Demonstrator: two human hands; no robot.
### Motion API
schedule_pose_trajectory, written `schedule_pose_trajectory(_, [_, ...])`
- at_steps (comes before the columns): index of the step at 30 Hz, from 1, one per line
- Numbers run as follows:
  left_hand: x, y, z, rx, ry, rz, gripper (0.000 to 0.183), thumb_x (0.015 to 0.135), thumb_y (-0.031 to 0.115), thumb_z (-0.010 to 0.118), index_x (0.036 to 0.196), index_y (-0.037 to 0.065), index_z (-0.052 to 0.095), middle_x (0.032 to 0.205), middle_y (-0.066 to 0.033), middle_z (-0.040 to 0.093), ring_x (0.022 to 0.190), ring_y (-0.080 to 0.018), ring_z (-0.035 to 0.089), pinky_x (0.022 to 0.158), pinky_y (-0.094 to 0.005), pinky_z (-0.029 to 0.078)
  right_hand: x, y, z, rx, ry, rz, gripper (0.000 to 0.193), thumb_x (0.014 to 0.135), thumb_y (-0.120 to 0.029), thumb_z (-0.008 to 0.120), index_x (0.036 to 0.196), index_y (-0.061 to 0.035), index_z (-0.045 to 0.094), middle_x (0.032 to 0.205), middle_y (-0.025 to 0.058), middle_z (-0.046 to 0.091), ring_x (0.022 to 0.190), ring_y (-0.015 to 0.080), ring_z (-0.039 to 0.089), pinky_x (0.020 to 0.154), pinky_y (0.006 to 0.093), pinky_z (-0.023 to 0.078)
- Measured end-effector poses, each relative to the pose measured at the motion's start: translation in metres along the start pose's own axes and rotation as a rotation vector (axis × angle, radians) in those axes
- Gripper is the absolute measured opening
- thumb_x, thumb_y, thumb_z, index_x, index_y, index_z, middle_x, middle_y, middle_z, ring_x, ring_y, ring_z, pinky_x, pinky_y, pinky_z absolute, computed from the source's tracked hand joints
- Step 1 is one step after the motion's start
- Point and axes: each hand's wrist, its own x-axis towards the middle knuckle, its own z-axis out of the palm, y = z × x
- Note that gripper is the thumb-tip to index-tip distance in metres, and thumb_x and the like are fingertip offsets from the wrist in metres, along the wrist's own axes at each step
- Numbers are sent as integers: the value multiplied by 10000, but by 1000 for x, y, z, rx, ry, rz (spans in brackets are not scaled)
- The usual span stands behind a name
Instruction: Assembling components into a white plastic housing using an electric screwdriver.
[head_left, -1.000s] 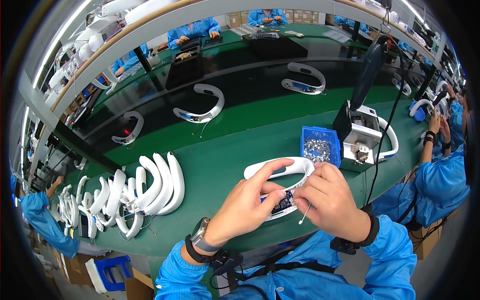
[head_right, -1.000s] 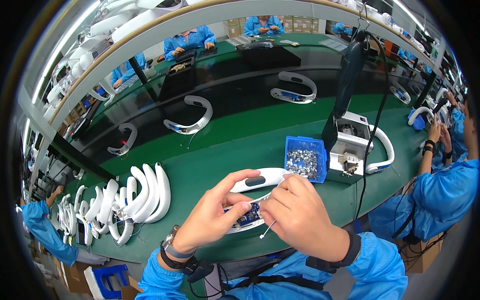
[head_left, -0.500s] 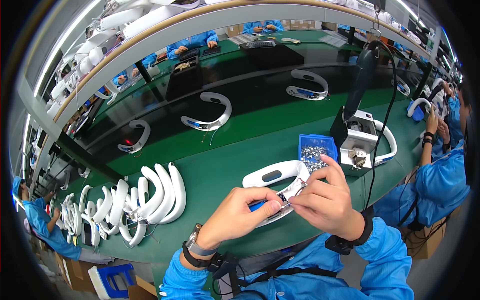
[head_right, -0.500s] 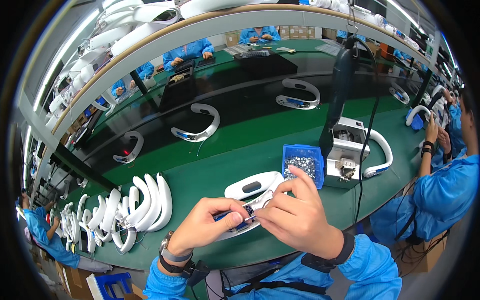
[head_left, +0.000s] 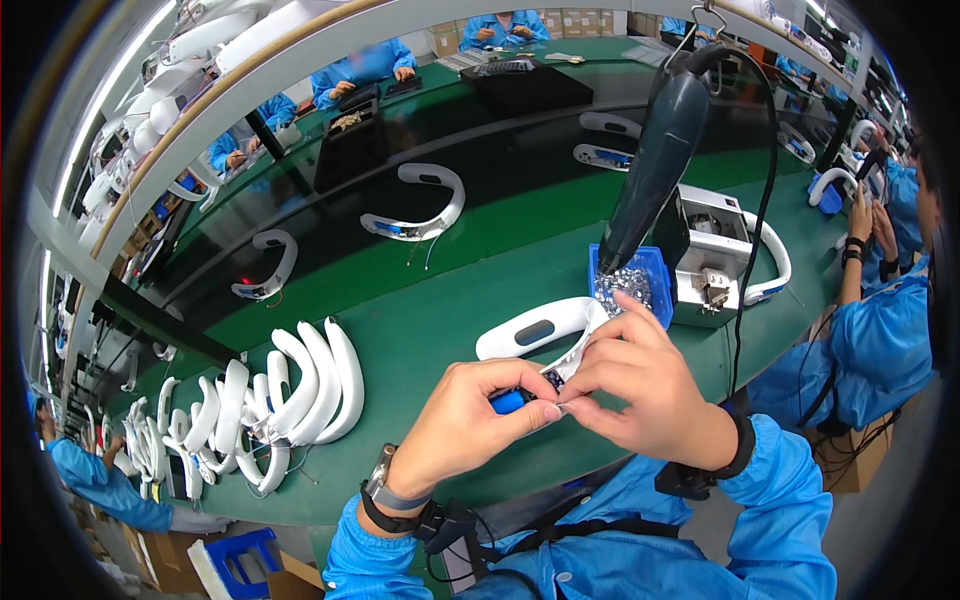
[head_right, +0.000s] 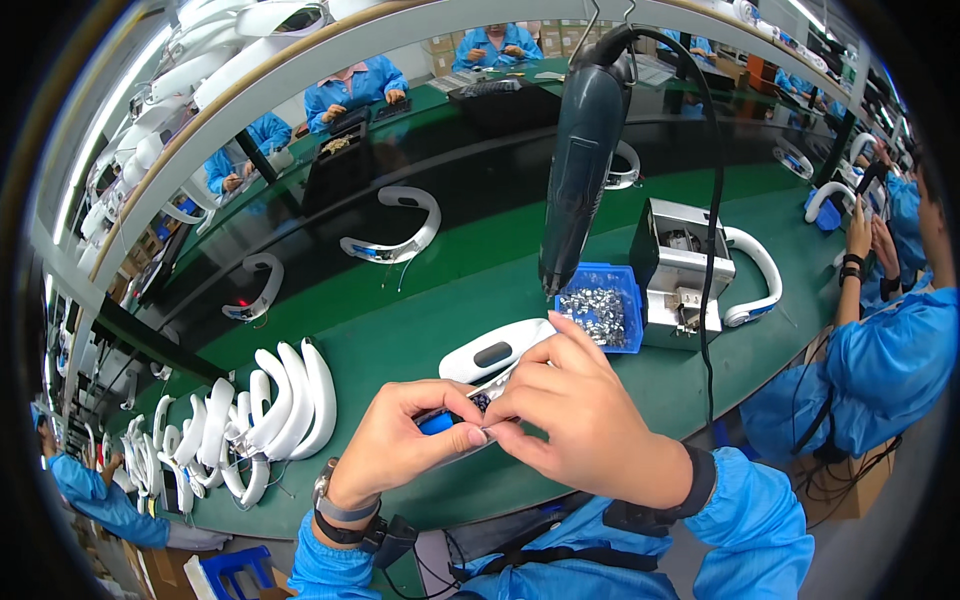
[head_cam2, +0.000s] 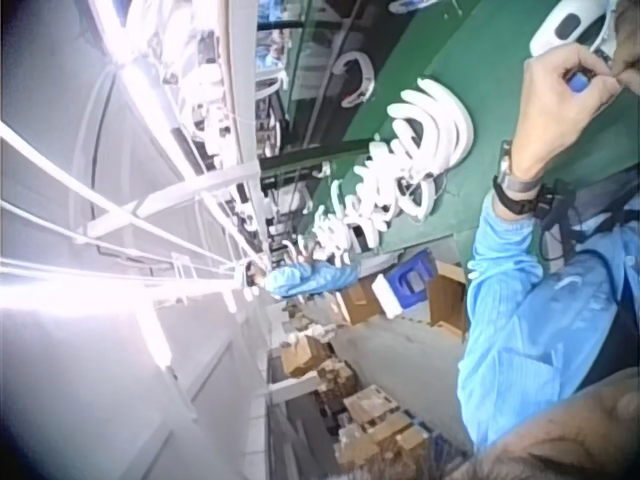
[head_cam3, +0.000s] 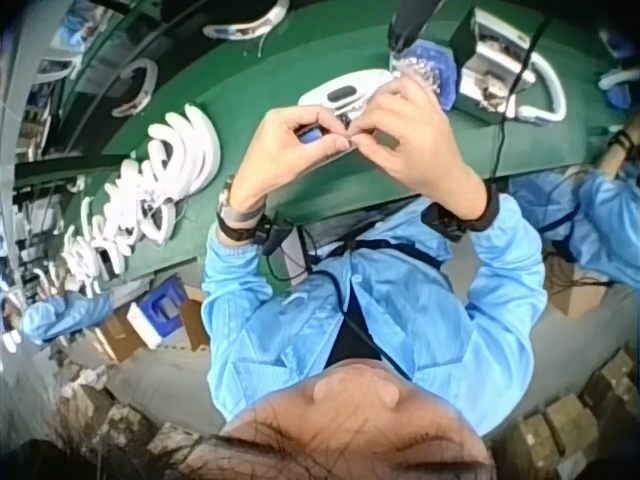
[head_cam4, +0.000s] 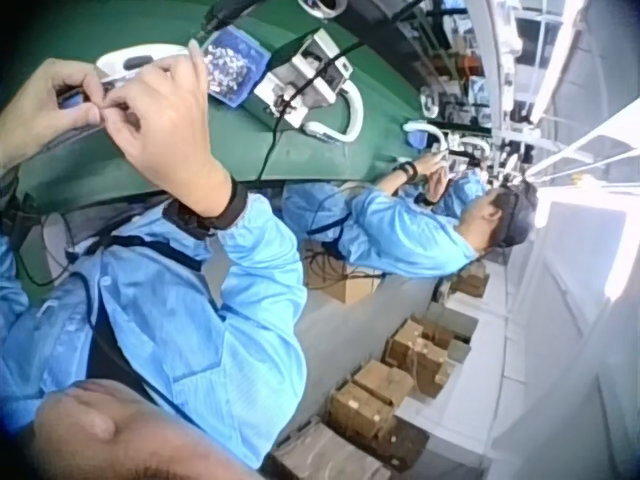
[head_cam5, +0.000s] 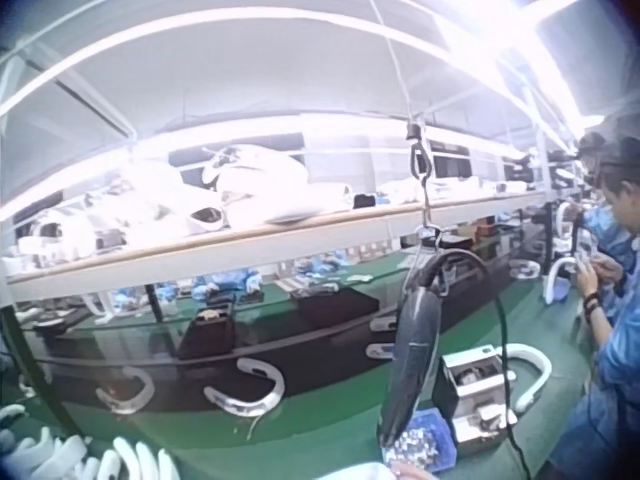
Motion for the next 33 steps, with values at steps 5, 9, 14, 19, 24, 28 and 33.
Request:
schedule_pose_trajectory(5, [1,-3,0,84,-20,63,190,840,125,794,947,-11,716,891,-37,702,811,-86,605,730,-234,478,0,-3,-5,97,-137,160,157,703,-98,804,816,-130,701,772,-18,618,920,223,592,1108,567,348])
schedule_pose_trajectory(9, [2,-5,2,67,5,89,257,845,99,779,1063,-14,701,966,-54,717,893,-99,633,802,-247,501,-2,5,-6,101,-107,146,150,701,-91,802,803,-129,699,769,-13,613,914,222,589,1113,572,339])
schedule_pose_trajectory(14, [1,0,4,-120,35,50,649,834,39,745,1426,22,479,1066,-123,718,1006,-128,639,874,-284,507,-3,9,-3,-25,-64,81,152,695,-84,805,798,-118,698,806,-9,625,935,229,586,1124,595,313])
schedule_pose_trajectory(19, [1,-2,1,-89,9,58,708,826,33,742,1462,33,430,1089,-143,718,1003,-132,638,874,-284,505,-2,12,-6,4,-87,83,153,701,-85,806,805,-111,697,828,-12,636,971,237,583,1133,606,297])
schedule_pose_trajectory(24, [1,-1,1,-111,8,35,712,823,34,747,1462,32,433,1085,-146,723,988,-119,629,879,-283,501,0,15,-6,23,-106,59,141,714,-82,798,806,-103,692,841,-10,638,997,240,582,1132,612,300])
schedule_pose_trajectory(28, [2,-3,0,-97,-2,43,742,814,28,760,1476,34,424,1075,-146,729,977,-111,624,891,-287,500,3,15,-7,56,-157,24,132,715,-78,787,793,-93,682,822,5,620,989,245,584,1123,611,320])
schedule_pose_trajectory(33, [2,-1,3,-79,-2,47,764,808,25,768,1486,39,416,1084,-145,729,972,-106,624,902,-285,497,8,7,-14,-36,-190,17,121,710,-67,771,783,-81,675,798,17,603,959,248,583,1114,608,336])
